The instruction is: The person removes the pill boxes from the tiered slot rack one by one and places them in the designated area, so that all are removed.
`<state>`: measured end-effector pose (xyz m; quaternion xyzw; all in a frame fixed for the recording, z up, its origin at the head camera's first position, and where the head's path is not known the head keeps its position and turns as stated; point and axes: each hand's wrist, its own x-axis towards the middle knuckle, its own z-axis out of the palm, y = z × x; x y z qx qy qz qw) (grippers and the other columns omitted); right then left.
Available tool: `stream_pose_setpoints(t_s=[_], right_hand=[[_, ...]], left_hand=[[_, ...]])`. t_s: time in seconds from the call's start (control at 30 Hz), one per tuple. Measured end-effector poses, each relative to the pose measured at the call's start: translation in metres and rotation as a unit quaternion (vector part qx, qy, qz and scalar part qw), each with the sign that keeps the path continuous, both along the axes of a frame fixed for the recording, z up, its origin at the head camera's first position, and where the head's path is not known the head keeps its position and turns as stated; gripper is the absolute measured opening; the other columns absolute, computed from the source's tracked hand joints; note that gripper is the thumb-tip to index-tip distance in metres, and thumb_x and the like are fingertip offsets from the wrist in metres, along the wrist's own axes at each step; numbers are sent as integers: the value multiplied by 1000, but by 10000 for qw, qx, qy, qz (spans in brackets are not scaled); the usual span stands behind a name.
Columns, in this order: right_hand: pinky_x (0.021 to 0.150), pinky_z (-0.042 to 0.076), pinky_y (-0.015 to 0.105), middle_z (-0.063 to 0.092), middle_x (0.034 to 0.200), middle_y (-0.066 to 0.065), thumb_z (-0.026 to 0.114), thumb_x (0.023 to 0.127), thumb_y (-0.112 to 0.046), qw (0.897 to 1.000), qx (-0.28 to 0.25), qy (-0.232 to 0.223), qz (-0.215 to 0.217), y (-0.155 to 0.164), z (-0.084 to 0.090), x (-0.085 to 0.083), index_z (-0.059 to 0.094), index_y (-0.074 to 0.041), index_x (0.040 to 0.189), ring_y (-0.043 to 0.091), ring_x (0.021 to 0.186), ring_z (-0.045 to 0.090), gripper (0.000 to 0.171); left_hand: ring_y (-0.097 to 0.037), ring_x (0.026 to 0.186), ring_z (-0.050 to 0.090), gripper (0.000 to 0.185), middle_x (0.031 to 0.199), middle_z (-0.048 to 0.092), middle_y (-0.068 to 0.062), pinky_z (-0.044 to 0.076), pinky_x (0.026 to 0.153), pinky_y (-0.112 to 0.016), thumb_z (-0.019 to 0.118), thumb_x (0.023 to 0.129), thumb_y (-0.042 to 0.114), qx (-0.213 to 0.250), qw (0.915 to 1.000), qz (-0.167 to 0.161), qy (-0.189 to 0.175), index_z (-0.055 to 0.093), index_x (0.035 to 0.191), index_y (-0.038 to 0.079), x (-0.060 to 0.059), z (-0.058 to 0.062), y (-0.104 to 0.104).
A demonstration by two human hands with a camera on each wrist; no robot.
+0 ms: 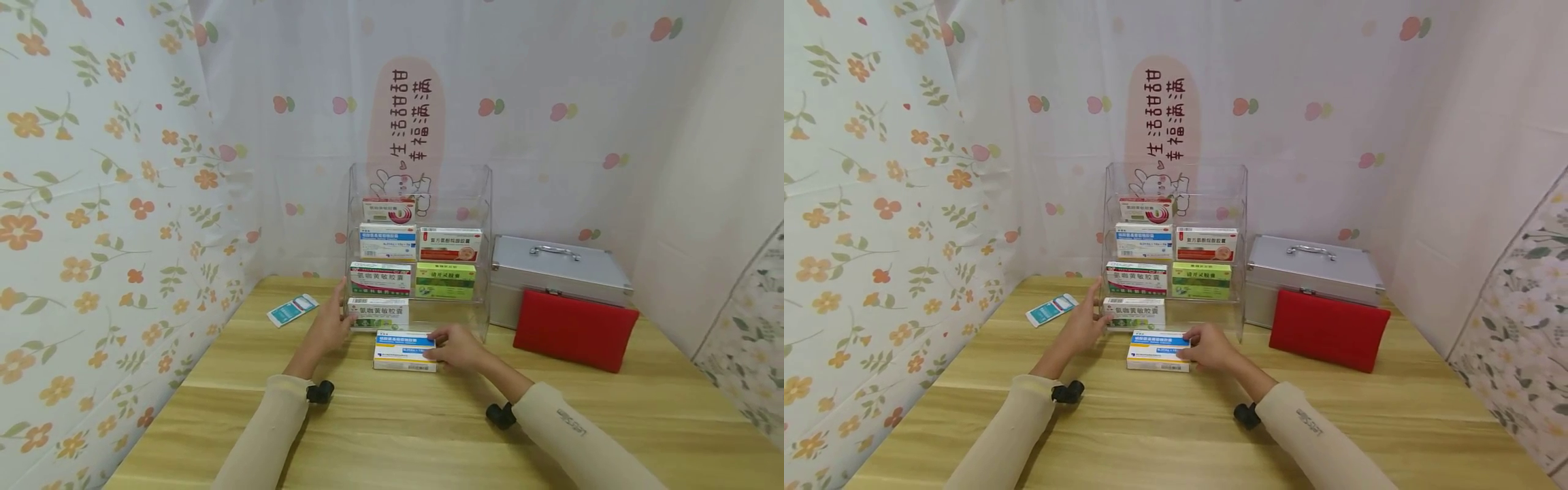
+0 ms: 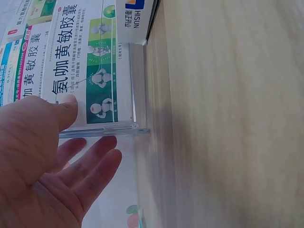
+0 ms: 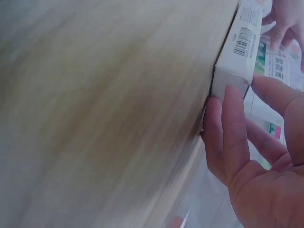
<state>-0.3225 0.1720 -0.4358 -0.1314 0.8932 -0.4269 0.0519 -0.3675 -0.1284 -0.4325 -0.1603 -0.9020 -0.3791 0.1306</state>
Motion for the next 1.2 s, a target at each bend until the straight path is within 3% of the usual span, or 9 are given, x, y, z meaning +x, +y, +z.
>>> stream_pose_setpoints(t_s=[0.2, 0.6, 1.2], right_hand=[[52, 51, 27, 67, 101, 12, 78, 86, -14, 9999, 98, -87, 52, -6, 5, 1, 70, 3, 118, 14, 56, 61, 37], [53, 53, 30, 66, 80, 6, 77, 86, -10, 9995, -89, -151, 256, -17, 4, -3, 69, 6, 116, 13, 54, 60, 35], [51, 53, 29, 67, 87, 8, 81, 84, -13, 9994, 40, -209, 268, -36, 4, -10, 70, 3, 112, 15, 53, 62, 34]], left_hand=[[-34, 103, 67, 87, 120, 64, -24, 53, 89, -48, 65, 97, 11, -70, 9997, 96, -223, 6, 159, 25, 0, 1, 1], [-34, 96, 68, 86, 118, 65, -27, 54, 84, -48, 67, 96, 12, -187, 9998, 107, -5, 8, 159, 19, 2, 1, 1], [-25, 79, 62, 83, 103, 68, -21, 51, 76, -43, 64, 98, 16, -328, 9992, 211, -93, 8, 159, 22, 1, 0, 0]])
